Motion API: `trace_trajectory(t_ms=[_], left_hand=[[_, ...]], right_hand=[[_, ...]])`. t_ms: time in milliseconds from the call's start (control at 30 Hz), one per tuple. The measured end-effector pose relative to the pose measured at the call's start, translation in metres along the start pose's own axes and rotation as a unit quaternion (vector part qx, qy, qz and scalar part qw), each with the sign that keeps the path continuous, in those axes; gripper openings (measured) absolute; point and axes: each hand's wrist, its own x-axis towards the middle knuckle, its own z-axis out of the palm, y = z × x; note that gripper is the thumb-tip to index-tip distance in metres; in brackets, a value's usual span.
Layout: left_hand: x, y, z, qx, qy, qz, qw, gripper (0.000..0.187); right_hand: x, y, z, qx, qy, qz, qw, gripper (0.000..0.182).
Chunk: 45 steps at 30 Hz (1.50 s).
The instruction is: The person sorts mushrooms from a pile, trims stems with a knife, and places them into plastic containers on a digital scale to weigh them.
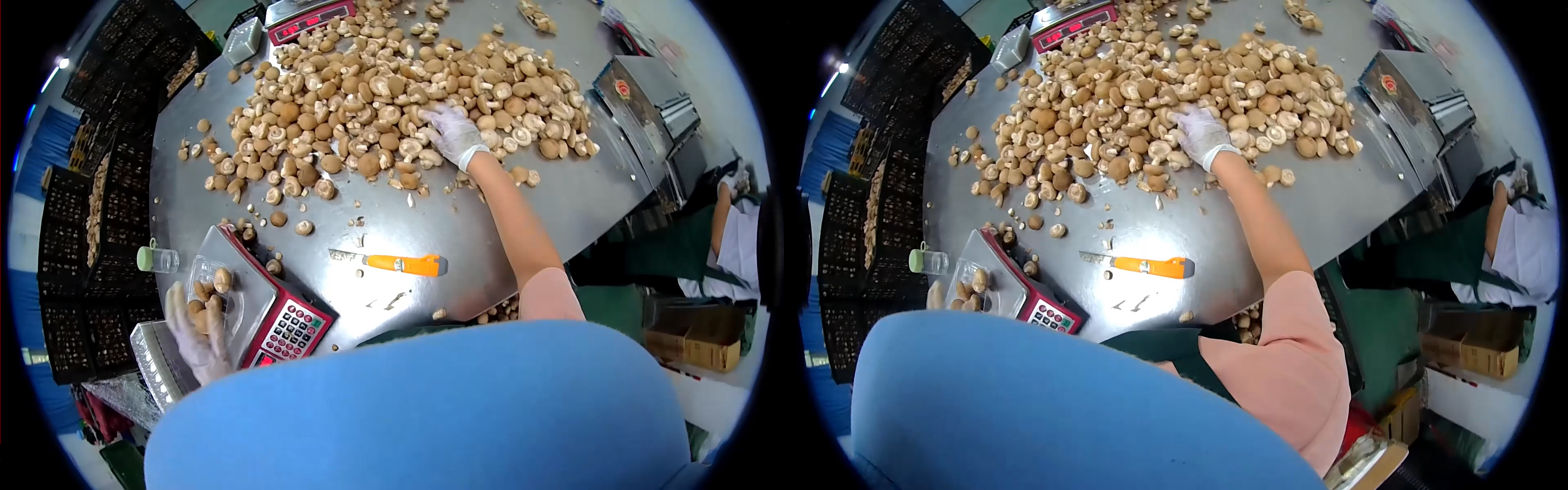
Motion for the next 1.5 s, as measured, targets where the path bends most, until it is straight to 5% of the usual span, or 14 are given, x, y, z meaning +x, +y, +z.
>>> trace_trajectory(t_ms=[33, 133, 200, 267, 300, 600, 767, 933, 1000, 1067, 1167, 1333, 1500], left_hand=[[0.01, 0.015, 0.005, 0.01, -0.018, 0.013, 1.0, 0.062], [0.048, 0.07, 0.022, 0.037, -0.06, 0.035, 0.997, 0.058], [0.076, 0.094, 0.04, -0.007, -0.084, 0.133, 0.987, 0.055], [0.114, 0.116, 0.064, -0.063, -0.151, 0.158, 0.974, 0.056], [0.132, 0.122, 0.083, -0.081, -0.164, 0.181, 0.966, 0.055], [0.266, 0.189, 0.296, -0.016, -0.18, 0.376, 0.909, 0.055], [0.259, 0.237, 0.333, 0.132, -0.298, 0.236, 0.916, 0.067], [0.248, 0.22, 0.351, 0.151, -0.211, 0.271, 0.927, 0.04], [0.248, 0.22, 0.346, 0.153, -0.205, 0.28, 0.925, 0.031], [0.249, 0.221, 0.343, 0.157, -0.211, 0.288, 0.921, 0.025], [0.248, 0.219, 0.343, 0.134, -0.199, 0.302, 0.923, 0.022], [0.248, 0.228, 0.315, 0.069, -0.255, 0.227, 0.937, 0.018], [0.243, 0.201, 0.318, 0.046, -0.27, 0.216, 0.937, 0.039]], right_hand=[[0.01, 0.013, 0.008, -0.005, 0.002, -0.028, 1.0, 0.037], [0.035, 0.006, -0.008, 0.081, -0.018, 0.118, 0.99, 0.041], [0.042, -0.001, -0.016, 0.138, 0.025, 0.097, 0.985, 0.055], [0.054, -0.016, -0.012, 0.009, -0.021, 0.023, 0.999, 0.07], [0.058, -0.035, -0.029, -0.076, -0.128, 0.049, 0.988, 0.084], [0.044, -0.006, -0.006, 0.071, -0.044, 0.022, 0.996, 0.051], [0.017, -0.007, -0.041, 0.144, -0.004, 0.092, 0.985, 0.055], [0.007, 0.051, -0.093, 0.06, 0.166, 0.111, 0.978, 0.04], [0.014, 0.067, -0.113, -0.099, 0.089, 0.185, 0.974, 0.06], [0.028, 0.079, -0.112, -0.08, -0.014, 0.178, 0.981, 0.075], [0.046, 0.05, -0.117, -0.171, -0.143, 0.173, 0.959, 0.079], [0.054, 0.042, -0.092, -0.199, -0.135, 0.171, 0.956, 0.067], [0.045, 0.041, -0.084, -0.146, -0.104, 0.215, 0.96, 0.057]])
